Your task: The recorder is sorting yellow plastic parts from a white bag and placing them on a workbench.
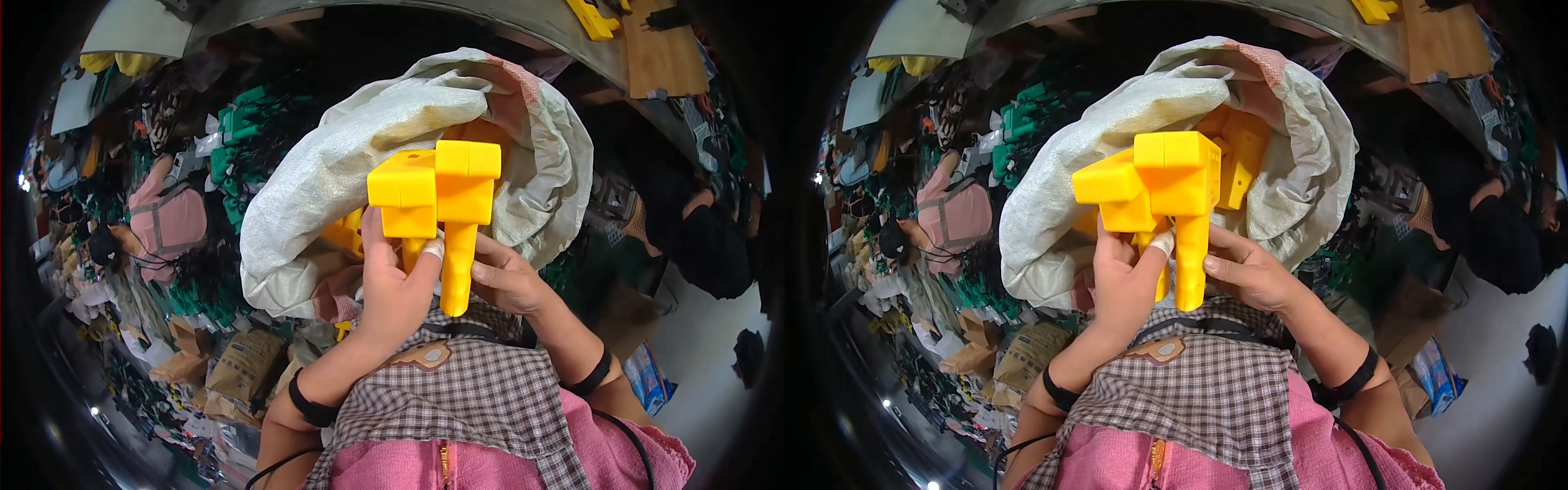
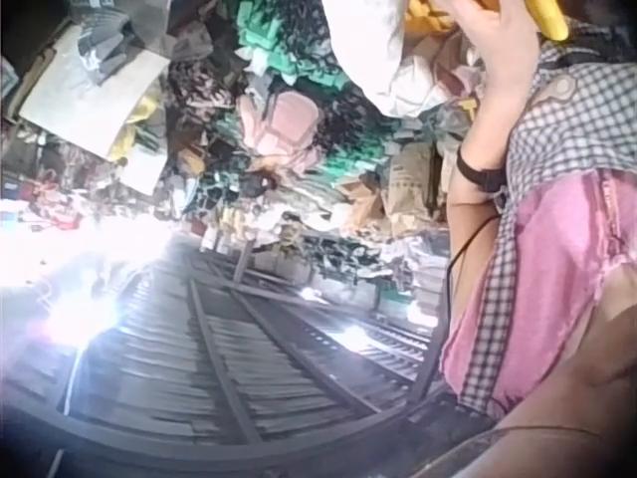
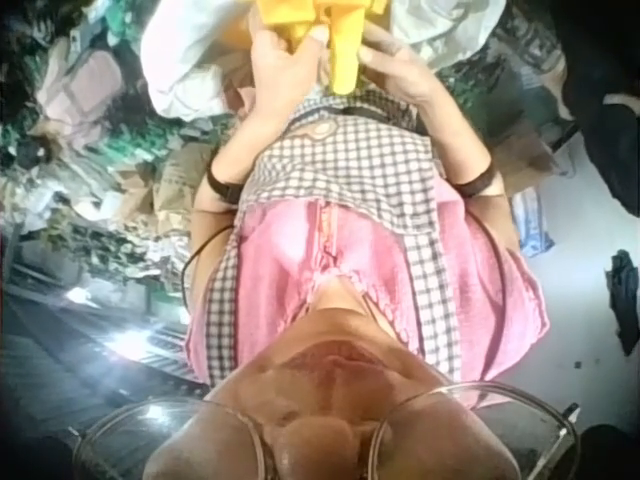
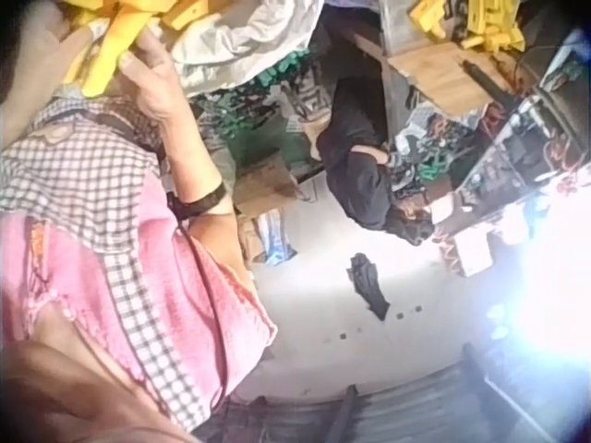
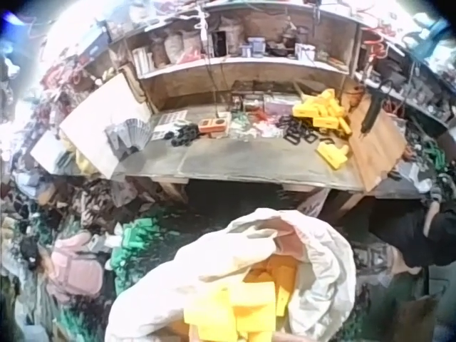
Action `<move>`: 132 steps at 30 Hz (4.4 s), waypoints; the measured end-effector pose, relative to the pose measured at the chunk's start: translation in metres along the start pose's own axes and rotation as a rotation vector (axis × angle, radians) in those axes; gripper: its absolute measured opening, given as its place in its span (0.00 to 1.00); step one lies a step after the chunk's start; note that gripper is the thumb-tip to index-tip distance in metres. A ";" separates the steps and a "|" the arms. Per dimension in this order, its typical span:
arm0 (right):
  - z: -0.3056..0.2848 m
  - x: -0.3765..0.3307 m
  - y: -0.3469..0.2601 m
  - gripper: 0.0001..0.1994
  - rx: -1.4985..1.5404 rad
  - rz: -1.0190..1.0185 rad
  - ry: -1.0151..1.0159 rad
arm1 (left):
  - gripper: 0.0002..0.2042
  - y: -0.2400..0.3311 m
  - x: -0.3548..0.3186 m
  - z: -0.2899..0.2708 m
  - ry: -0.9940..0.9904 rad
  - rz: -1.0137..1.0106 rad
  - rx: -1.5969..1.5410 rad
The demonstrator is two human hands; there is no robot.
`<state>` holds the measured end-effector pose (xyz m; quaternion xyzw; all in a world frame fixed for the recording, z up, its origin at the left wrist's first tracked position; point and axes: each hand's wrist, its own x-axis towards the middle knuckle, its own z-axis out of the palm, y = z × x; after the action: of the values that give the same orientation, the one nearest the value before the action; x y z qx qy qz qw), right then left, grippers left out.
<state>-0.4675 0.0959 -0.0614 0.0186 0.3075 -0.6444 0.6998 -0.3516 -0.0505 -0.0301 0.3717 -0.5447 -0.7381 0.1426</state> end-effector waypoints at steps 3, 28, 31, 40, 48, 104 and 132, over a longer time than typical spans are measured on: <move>0.001 0.005 0.002 0.32 -0.033 -0.041 -0.041 | 0.34 -0.005 -0.006 -0.003 -0.040 0.071 0.077; 0.008 -0.022 -0.068 0.31 -1.065 -0.164 0.077 | 0.52 0.035 -0.022 -0.035 -0.461 -0.066 0.921; 0.002 -0.015 -0.070 0.28 -1.282 -0.386 -0.099 | 0.52 0.033 -0.021 -0.041 -0.513 -0.057 0.967; 0.007 -0.015 -0.068 0.27 -1.272 -0.374 -0.109 | 0.52 0.030 -0.014 -0.048 -0.601 -0.097 0.955; 0.023 -0.006 -0.075 0.35 -1.096 -0.351 -0.071 | 0.54 0.024 -0.012 -0.053 -0.587 -0.184 0.799; 0.020 0.016 -0.069 0.30 -1.276 -0.471 -0.318 | 0.50 0.048 -0.002 -0.054 -0.748 -0.315 1.017; 0.012 0.014 -0.078 0.22 -1.523 -0.676 -0.213 | 0.42 0.044 0.004 -0.071 -0.252 -0.296 0.400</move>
<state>-0.5341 0.0648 -0.0290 -0.6130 0.5797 -0.4341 0.3158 -0.3130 -0.1192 -0.0008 0.3732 -0.6328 -0.6692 -0.1116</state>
